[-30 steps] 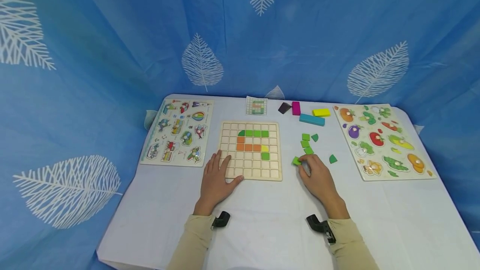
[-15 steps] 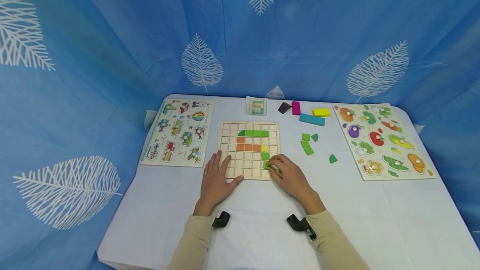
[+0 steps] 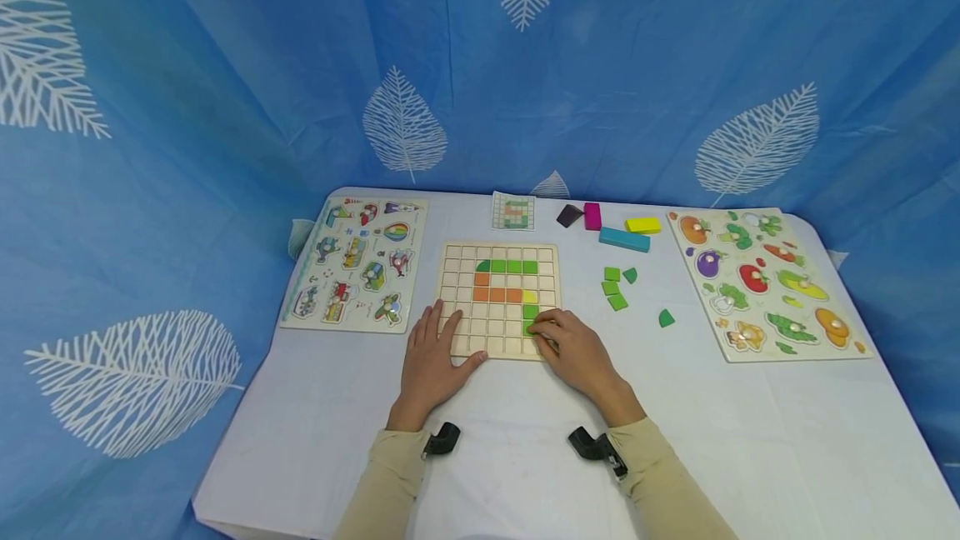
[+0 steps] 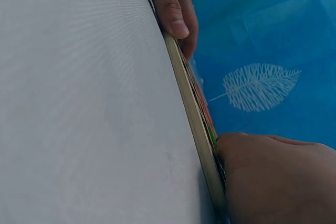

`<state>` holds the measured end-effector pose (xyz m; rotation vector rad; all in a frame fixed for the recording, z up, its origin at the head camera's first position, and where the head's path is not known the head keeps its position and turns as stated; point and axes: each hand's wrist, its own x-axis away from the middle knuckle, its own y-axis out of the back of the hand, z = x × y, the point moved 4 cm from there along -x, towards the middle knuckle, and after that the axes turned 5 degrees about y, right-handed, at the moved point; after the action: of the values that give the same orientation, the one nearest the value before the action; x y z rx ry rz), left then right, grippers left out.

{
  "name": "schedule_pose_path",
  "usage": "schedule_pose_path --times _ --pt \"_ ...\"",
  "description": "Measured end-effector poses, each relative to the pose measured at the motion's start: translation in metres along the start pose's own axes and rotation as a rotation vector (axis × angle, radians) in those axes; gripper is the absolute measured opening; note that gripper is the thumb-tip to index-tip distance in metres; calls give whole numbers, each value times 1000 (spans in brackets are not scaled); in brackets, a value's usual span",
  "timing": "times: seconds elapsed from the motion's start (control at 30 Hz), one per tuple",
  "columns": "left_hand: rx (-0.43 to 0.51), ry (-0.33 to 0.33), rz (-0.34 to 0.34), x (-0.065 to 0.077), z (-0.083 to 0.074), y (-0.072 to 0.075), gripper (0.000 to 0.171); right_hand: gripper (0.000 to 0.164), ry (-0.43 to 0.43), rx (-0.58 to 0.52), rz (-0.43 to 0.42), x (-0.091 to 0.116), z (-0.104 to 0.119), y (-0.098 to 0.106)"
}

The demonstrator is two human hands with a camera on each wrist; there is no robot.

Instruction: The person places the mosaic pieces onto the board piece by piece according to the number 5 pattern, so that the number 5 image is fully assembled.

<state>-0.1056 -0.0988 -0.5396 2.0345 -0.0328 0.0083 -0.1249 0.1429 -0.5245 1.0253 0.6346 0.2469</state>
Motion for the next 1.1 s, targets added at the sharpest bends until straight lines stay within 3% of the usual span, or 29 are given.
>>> schedule_pose_path --times 0.17,0.3,0.4,0.5,0.6,0.67,0.73,0.83,0.9,1.1 --pt "4 7 2 0 0 1 85 16 -12 -19 -21 6 -4 5" --pt "20 3 4 0 -1 0 85 20 -100 -12 -103 19 -25 19" --pt "17 8 16 0 -1 -1 86 24 -260 29 -198 36 -54 35" --pt "4 15 25 0 0 -2 87 33 -500 67 -266 57 -83 54" --pt "-1 18 23 0 1 -1 87 45 -724 84 -253 74 -102 68" --pt "-7 21 24 0 2 1 87 47 -790 95 -215 80 -109 71" --pt "-7 20 22 -1 2 1 86 40 -769 97 -185 80 -111 72" --pt "-3 11 24 -1 2 1 86 27 -649 79 -174 77 -110 68" --pt "-2 9 28 -1 1 0 86 29 -592 58 -168 76 -108 67" --pt "-5 10 24 0 1 -1 86 35 -602 26 -139 76 -109 64"
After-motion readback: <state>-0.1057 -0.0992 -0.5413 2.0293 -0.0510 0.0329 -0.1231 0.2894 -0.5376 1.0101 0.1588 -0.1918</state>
